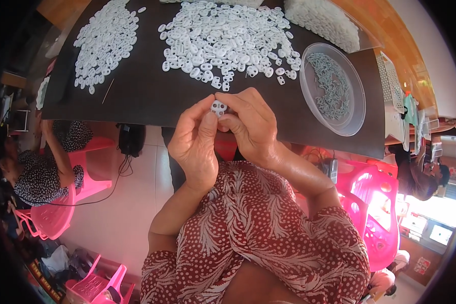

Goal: Assembling small white plastic components by manually inserting grey pieces into them.

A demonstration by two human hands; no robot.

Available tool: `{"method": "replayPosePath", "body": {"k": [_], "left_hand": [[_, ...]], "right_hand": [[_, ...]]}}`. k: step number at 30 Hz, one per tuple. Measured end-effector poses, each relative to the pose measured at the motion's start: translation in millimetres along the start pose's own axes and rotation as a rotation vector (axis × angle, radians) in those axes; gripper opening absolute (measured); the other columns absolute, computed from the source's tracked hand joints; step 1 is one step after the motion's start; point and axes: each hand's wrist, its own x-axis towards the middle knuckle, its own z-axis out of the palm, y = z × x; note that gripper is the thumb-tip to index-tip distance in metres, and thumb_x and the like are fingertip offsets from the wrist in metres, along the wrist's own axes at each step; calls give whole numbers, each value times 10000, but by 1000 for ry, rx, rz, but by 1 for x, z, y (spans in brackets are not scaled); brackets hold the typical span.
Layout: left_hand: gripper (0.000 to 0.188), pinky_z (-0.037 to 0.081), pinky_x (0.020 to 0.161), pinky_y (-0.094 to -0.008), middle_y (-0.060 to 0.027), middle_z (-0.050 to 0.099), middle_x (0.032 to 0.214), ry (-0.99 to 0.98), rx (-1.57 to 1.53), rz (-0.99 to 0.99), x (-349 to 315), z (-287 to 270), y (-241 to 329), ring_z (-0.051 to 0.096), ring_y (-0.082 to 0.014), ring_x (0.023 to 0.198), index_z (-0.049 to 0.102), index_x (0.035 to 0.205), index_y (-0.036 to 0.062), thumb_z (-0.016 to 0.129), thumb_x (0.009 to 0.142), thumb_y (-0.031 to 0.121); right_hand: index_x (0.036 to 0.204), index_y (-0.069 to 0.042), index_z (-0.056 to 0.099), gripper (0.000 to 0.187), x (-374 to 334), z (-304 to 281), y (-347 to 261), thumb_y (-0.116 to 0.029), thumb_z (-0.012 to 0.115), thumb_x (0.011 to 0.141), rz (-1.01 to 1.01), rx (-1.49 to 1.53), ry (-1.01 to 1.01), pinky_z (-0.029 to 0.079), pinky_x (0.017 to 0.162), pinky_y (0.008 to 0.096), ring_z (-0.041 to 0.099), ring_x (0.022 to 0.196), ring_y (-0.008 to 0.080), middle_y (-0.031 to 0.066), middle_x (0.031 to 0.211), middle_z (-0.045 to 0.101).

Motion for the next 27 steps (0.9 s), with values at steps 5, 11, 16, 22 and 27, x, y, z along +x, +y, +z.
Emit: {"method": "replayPosePath", "body": {"k": [5,11,16,22,27], "left_hand": [[266,467,696,-219,-69,613,990,-65,-71,-18,4,1,3,542,-89,799,564,1158,-63,556,917,48],[252,458,746,-215,-67,609,1037,-25,36,65,3,0,-3,526,-78,846,591,1133,-53,578,907,58],[249,441,768,-204,-58,609,1042,-27,23,88,2,-1,-5,514,-67,851,595,1120,-51,589,903,71],[241,437,768,-203,-52,616,1006,-3,-10,129,0,-2,-13,514,-64,834,594,1092,-48,600,901,99],[234,453,791,-219,-63,622,998,18,8,144,1,-3,-13,541,-78,854,590,1082,-52,593,906,103]], "right_hand": [[1067,49,578,359,0,1,2,30,648,715,-19,-6,33,458,617,335,531,716,267,118,830,597],[1076,61,585,332,1,4,2,58,608,745,-48,-19,63,439,588,310,523,679,229,120,828,593],[1069,69,583,338,-2,8,1,76,598,731,-48,-32,76,438,570,308,520,671,234,120,813,584],[1054,78,582,330,-2,12,1,80,596,724,-99,-44,108,450,576,312,535,680,243,132,828,595],[1039,48,573,408,-2,13,1,68,671,644,-75,-20,89,444,585,330,516,694,264,117,829,575]]}}
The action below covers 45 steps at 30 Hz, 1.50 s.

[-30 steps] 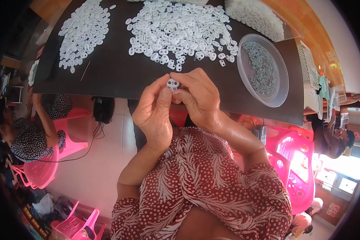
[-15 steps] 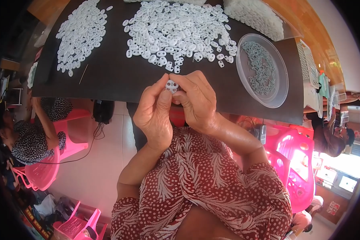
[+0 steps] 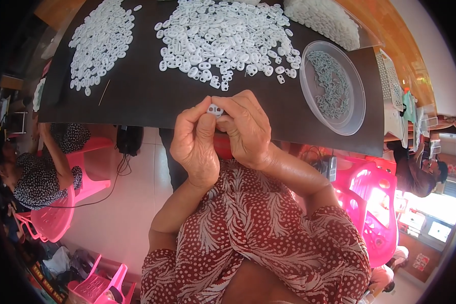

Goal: Assembling small white plastic components by manually inserting grey pieces into them.

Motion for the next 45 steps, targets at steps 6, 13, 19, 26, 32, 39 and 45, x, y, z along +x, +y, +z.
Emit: {"method": "replayPosePath", "body": {"k": [6,13,19,26,32,39,45], "left_hand": [[217,469,820,-232,-86,619,1026,-9,17,-43,2,-1,7,565,-98,891,579,1088,-63,559,920,72],[224,471,815,-234,-96,611,1049,-19,-64,-79,4,4,16,565,-103,892,564,1107,-63,542,929,71],[248,463,819,-242,-87,600,1036,-51,-73,-79,1,-2,11,554,-101,901,561,1093,-59,552,932,128],[208,413,749,-193,-29,548,929,-96,-102,-59,-1,4,14,486,-63,802,570,1084,-45,548,933,97],[239,424,776,-222,-19,546,921,-78,-8,72,-5,6,8,497,-71,826,566,1063,-53,541,942,152],[228,389,708,-207,7,495,845,-73,22,107,-4,8,8,431,-57,753,564,1031,-36,537,944,173],[225,368,664,-200,19,463,803,-64,104,150,-3,7,1,402,-54,716,563,1020,-34,535,946,177]], "right_hand": [[1051,64,587,314,5,-7,-5,-51,673,771,73,69,-35,446,596,297,542,687,236,122,825,607],[1024,51,582,272,5,-3,-2,-54,669,788,-23,27,14,444,596,295,540,690,233,121,833,609],[986,28,574,335,7,-5,-12,-43,723,694,36,66,-2,459,619,335,534,707,255,105,837,589],[985,24,569,297,3,-5,-3,-67,702,734,-43,56,72,454,618,322,529,698,249,102,834,584],[963,29,564,260,0,-2,-2,-52,688,749,-108,49,103,438,589,320,519,678,241,100,807,568],[971,52,559,225,0,0,-1,-152,596,884,-129,24,106,447,568,325,531,658,251,127,811,582],[968,49,558,205,-3,2,2,-122,609,867,-117,19,100,435,550,322,521,641,248,118,780,566]]}}
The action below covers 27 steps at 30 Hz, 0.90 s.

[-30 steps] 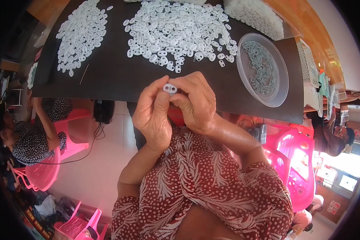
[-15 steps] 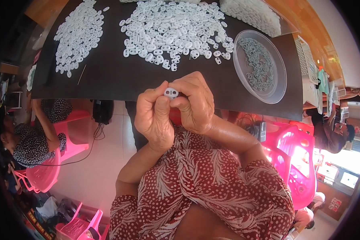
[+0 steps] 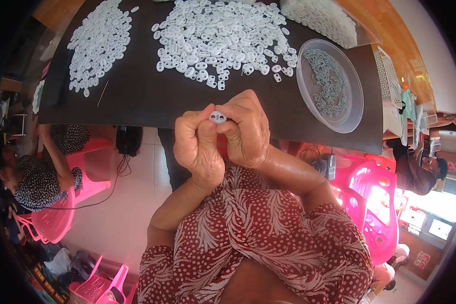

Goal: Assembling small white plastic components by manually inserting grey pieces into them.

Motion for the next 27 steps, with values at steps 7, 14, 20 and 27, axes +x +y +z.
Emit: {"method": "replayPosePath", "body": {"k": [7,14,20,27], "left_hand": [[170,390,643,-205,-20,512,800,-1,41,41,-1,0,-7,441,-74,710,556,999,-34,513,954,124],[146,395,653,-209,-26,529,825,28,59,56,-2,1,-6,453,-76,728,565,1010,-34,488,958,79],[230,432,708,-214,-51,592,908,-22,169,2,8,-8,5,511,-82,773,556,1139,-52,476,958,65],[237,434,614,-210,-42,605,837,-92,421,-71,40,-30,-11,533,-78,693,588,1121,-25,569,887,14]], "right_hand": [[923,30,548,283,-3,3,5,26,697,682,-25,-30,29,390,499,311,473,589,222,85,731,517],[942,31,547,312,-2,5,2,17,706,674,-28,-50,20,408,520,315,486,611,230,92,742,527],[971,28,587,226,12,-2,-3,14,656,756,92,-29,-17,463,622,334,565,721,258,116,831,622],[919,8,658,196,88,-86,48,43,653,726,85,-359,196,463,591,281,563,628,249,114,740,617]]}}
